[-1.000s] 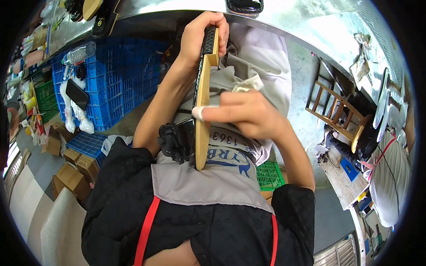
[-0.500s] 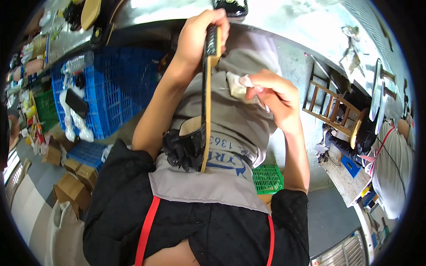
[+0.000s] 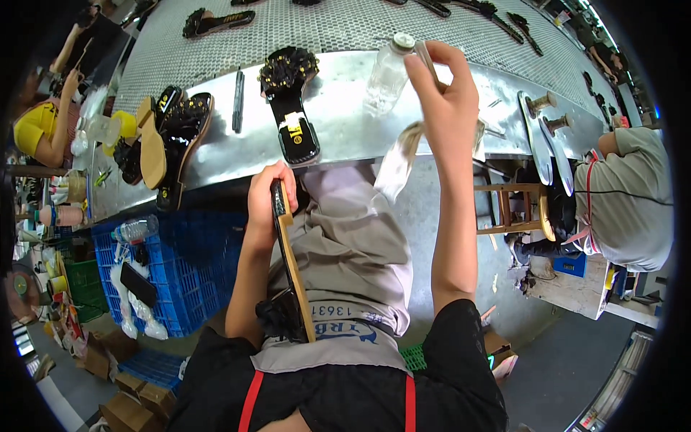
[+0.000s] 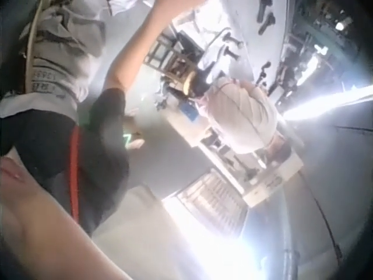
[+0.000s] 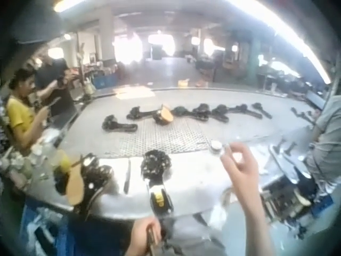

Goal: Cleaning and preparing shoe soles and uppers with a cloth and liquid.

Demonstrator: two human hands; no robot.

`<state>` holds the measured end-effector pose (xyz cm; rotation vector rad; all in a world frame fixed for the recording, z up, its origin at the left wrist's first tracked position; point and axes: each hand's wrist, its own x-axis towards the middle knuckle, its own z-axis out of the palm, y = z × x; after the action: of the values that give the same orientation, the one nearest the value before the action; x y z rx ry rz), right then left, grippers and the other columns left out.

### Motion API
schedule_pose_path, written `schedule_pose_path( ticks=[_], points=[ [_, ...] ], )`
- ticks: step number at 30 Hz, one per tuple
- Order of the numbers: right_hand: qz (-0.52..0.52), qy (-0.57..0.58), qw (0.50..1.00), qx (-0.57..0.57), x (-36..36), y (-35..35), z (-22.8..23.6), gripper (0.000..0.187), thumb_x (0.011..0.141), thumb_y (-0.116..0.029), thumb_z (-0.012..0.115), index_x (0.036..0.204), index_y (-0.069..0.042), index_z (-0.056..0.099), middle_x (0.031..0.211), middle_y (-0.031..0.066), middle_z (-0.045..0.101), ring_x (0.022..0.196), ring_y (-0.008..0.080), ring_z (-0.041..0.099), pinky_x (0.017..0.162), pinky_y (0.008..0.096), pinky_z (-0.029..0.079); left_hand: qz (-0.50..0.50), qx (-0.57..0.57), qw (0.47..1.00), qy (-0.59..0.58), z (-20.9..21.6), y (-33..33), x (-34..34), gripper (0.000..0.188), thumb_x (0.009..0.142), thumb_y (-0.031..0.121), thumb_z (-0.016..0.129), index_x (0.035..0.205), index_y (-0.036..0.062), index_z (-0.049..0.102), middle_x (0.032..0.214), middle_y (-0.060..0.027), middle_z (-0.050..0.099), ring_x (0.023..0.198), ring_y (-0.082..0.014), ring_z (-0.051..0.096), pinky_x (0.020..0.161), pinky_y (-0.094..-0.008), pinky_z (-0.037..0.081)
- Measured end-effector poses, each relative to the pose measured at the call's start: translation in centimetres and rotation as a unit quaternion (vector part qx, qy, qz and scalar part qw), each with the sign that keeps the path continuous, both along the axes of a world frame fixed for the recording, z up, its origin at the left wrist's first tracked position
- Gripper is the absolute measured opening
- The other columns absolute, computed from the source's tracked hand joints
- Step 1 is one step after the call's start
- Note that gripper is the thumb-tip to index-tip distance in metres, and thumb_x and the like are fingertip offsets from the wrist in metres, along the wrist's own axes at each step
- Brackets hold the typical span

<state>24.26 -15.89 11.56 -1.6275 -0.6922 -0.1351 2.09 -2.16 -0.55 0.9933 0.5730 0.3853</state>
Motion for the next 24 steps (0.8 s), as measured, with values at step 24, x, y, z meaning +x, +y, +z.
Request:
schedule_pose_path(
  ticks=[24],
  points=[
    [0.346,0.483,0.804,0.019,-7.8,-0.6,-4.1,0.026,0.089,-0.005,0.060,0.115,-0.002,0.060,0.077,0.0016,0.057,0.051,0.0055,0.046,0.046,0.0199,0.034,-0.089,0.013,0.994,-0.064,6.6,-1.7,2.1,0.022,0.094,0.014,0.066,0.108,-0.0036,0.066,0.093,-0.0091,0.069,0.086,-0.0132,0.064,0.078,-0.0259,0.048]
  ],
)
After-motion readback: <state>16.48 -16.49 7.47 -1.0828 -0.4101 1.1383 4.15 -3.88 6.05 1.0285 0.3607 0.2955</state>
